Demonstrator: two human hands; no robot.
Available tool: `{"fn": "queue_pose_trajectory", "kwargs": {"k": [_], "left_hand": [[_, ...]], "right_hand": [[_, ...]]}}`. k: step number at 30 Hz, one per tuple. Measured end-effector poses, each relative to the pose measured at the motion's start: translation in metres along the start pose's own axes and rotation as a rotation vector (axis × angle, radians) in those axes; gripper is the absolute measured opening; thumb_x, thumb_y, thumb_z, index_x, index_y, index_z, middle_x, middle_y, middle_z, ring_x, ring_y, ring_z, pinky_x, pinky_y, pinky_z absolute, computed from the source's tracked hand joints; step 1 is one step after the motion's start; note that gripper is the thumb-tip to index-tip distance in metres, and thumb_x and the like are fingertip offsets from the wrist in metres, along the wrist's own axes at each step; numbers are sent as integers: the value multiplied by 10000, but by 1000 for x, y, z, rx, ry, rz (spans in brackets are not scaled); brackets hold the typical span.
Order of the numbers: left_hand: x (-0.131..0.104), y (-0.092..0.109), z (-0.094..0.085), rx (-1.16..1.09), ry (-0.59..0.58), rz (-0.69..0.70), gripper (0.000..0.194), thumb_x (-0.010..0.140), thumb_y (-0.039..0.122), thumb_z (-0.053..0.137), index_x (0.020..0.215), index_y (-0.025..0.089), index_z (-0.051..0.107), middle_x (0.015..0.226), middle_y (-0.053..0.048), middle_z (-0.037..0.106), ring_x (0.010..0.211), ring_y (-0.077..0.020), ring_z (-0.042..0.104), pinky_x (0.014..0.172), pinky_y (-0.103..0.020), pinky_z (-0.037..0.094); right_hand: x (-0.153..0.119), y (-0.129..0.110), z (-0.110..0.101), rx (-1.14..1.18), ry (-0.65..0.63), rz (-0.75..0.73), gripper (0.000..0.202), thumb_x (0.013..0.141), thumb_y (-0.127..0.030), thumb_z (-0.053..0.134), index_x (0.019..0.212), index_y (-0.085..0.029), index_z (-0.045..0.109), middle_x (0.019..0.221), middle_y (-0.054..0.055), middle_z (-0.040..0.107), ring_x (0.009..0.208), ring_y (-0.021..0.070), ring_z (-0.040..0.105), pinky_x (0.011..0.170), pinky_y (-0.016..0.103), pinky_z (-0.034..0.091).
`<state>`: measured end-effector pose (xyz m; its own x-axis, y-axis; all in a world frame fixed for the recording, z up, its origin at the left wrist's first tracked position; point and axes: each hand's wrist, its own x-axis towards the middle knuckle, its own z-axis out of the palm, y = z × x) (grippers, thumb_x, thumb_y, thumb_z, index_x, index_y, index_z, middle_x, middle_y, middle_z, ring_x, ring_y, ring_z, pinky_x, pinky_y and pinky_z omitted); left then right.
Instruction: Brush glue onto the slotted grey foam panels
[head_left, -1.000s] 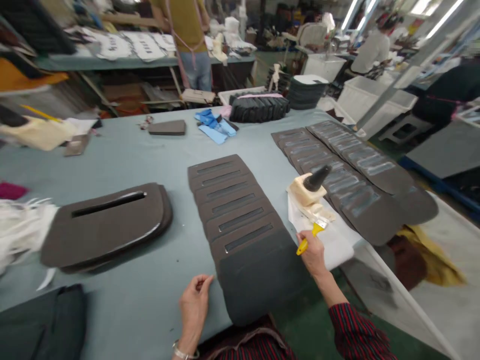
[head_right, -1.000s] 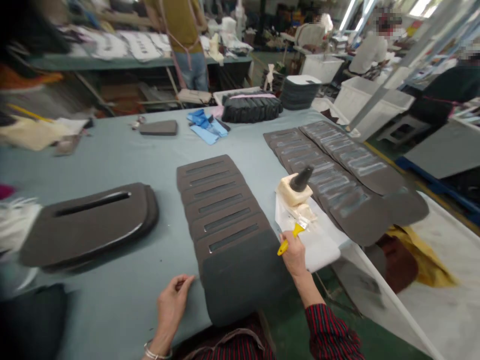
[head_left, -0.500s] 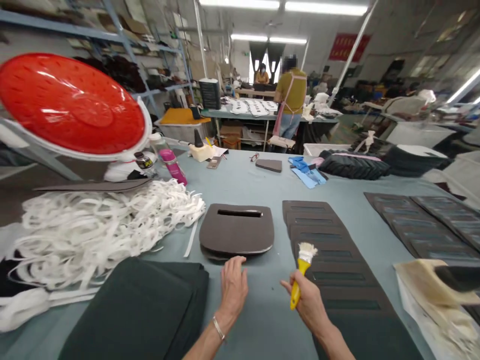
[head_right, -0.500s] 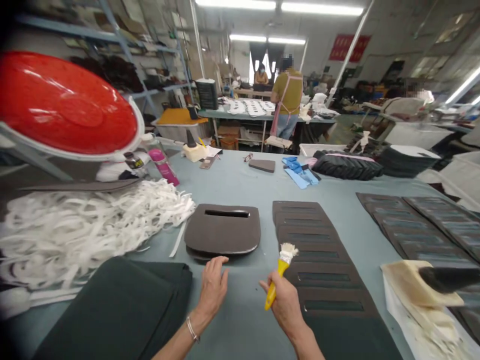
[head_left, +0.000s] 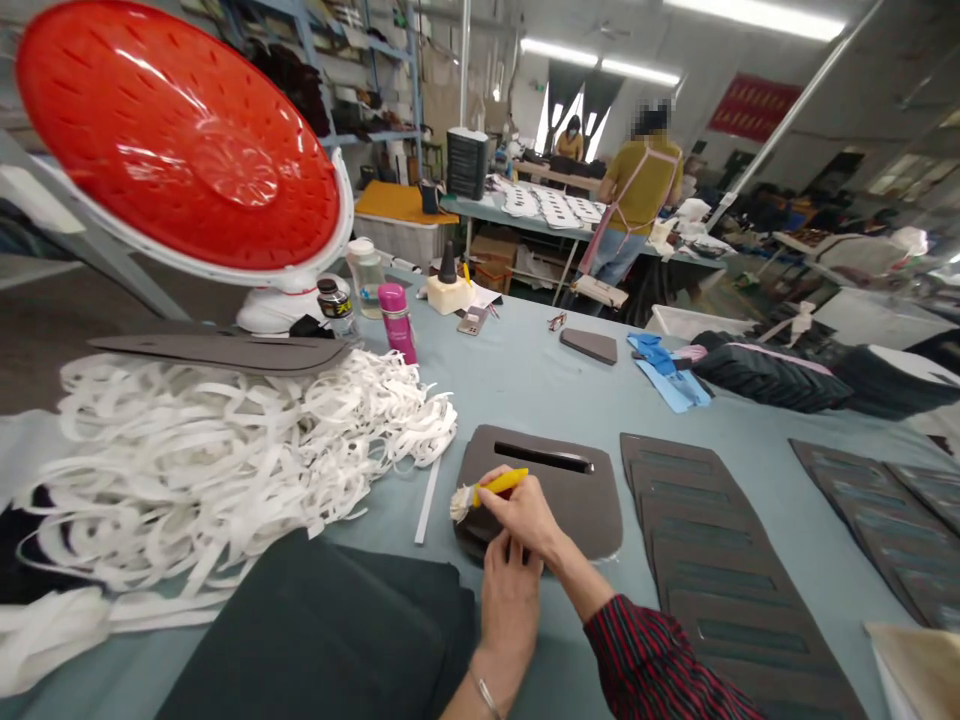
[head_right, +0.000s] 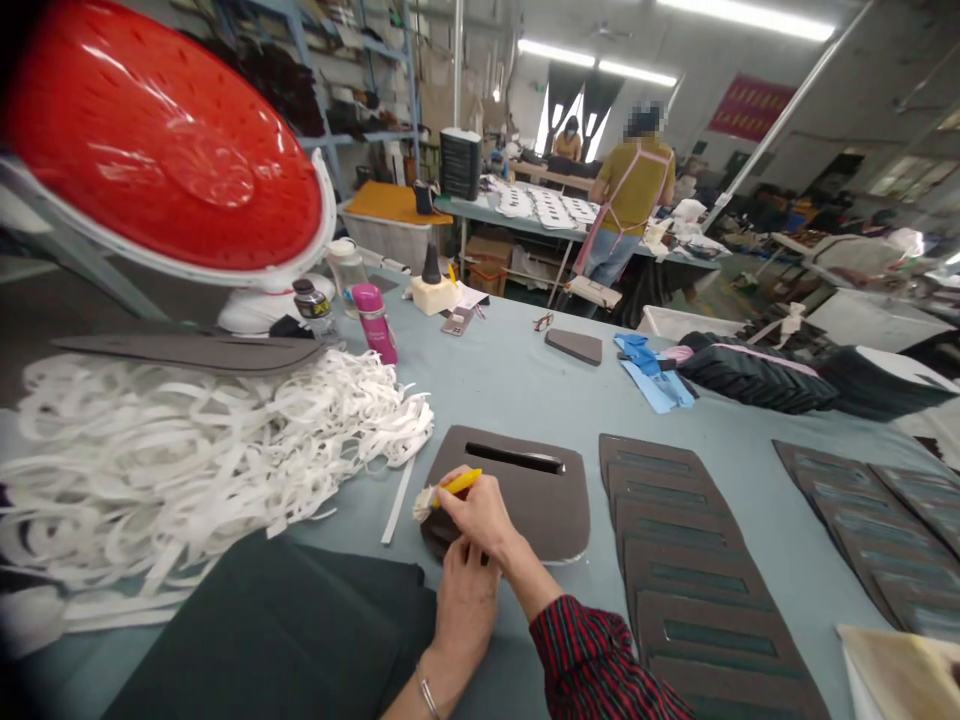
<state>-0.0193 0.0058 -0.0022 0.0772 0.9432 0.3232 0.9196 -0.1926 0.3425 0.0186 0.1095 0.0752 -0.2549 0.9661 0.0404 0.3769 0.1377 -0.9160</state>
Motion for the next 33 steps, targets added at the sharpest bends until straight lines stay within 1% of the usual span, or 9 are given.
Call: {"fn": "queue_pose_trajectory", "kwargs": {"k": [3, 7, 10, 13, 20, 24, 28, 30, 33], "left_hand": [[1, -4, 3, 19, 17, 2, 433, 782, 147, 570, 1184, 306, 588, 1175, -82, 576, 1096, -269, 508, 890, -456, 514], [3, -5, 6, 30, 31, 16, 519, 769, 90, 538, 1234, 319, 552, 1236, -96, 555, 1129, -282, 491, 878, -465, 513], [4, -4, 5, 38, 23, 11, 493, 789, 104, 523, 1231, 320, 555, 1231, -99, 555, 1118, -279, 491, 869, -460, 514], [5, -3, 3, 40, -6, 7, 470, 809, 131, 521, 1236, 327, 551, 1229, -91, 551, 1116, -277, 480, 877, -457, 509], [6, 1, 0, 72, -9, 23, 483, 818, 104, 497, 1241, 331, 550, 1228, -89, 542, 1082, -265, 478, 884, -450, 496], [6, 3, -1, 64, 7, 27, 468, 820, 119, 502, 1235, 329, 560, 1229, -92, 544, 1056, -265, 483, 875, -448, 486], [6, 3, 1, 60, -2, 29, 439, 831, 159, 510, 1231, 332, 567, 1222, -91, 555, 1035, -265, 480, 856, -439, 476], [6, 3, 3, 74, 10, 20, 412, 836, 197, 526, 1218, 342, 576, 1214, -84, 563, 1012, -258, 480, 833, -422, 473], [6, 4, 3, 110, 41, 21, 375, 843, 237, 540, 1196, 352, 593, 1203, -66, 571, 985, -238, 480, 818, -387, 464]], "right_hand": [[43, 12, 4, -93, -24, -88, 154, 790, -279, 552, 810, -172, 661, 728, 5, 656, 620, 121, 584, 630, 231, 461], [101, 30, -1, -221, 279, -58, 209, 814, -331, 539, 793, -157, 653, 755, 50, 671, 660, 159, 605, 719, 284, 468], [117, 38, -1, -257, 455, -43, 245, 821, -382, 556, 796, -160, 657, 758, 75, 682, 686, 185, 622, 738, 304, 468], [106, 48, -14, -243, 450, 10, 261, 825, -398, 570, 773, -163, 667, 746, 82, 694, 684, 194, 641, 729, 301, 467], [52, 84, -105, -418, 673, 207, 263, 819, -368, 569, 771, -141, 692, 750, 128, 712, 725, 239, 664, 742, 320, 456], [56, 72, -92, -449, 732, 164, 277, 834, -384, 557, 796, -139, 680, 732, 122, 703, 690, 221, 655, 718, 306, 458], [67, 61, -64, -319, 623, 108, 266, 839, -392, 555, 823, -156, 678, 776, 92, 711, 715, 201, 663, 740, 286, 464], [60, 71, -79, -325, 625, 183, 270, 827, -391, 558, 800, -153, 684, 771, 98, 712, 728, 212, 665, 748, 293, 463], [28, 96, -135, -395, 801, 303, 311, 814, -412, 524, 805, -145, 684, 775, 107, 711, 745, 225, 662, 764, 307, 459]]}}
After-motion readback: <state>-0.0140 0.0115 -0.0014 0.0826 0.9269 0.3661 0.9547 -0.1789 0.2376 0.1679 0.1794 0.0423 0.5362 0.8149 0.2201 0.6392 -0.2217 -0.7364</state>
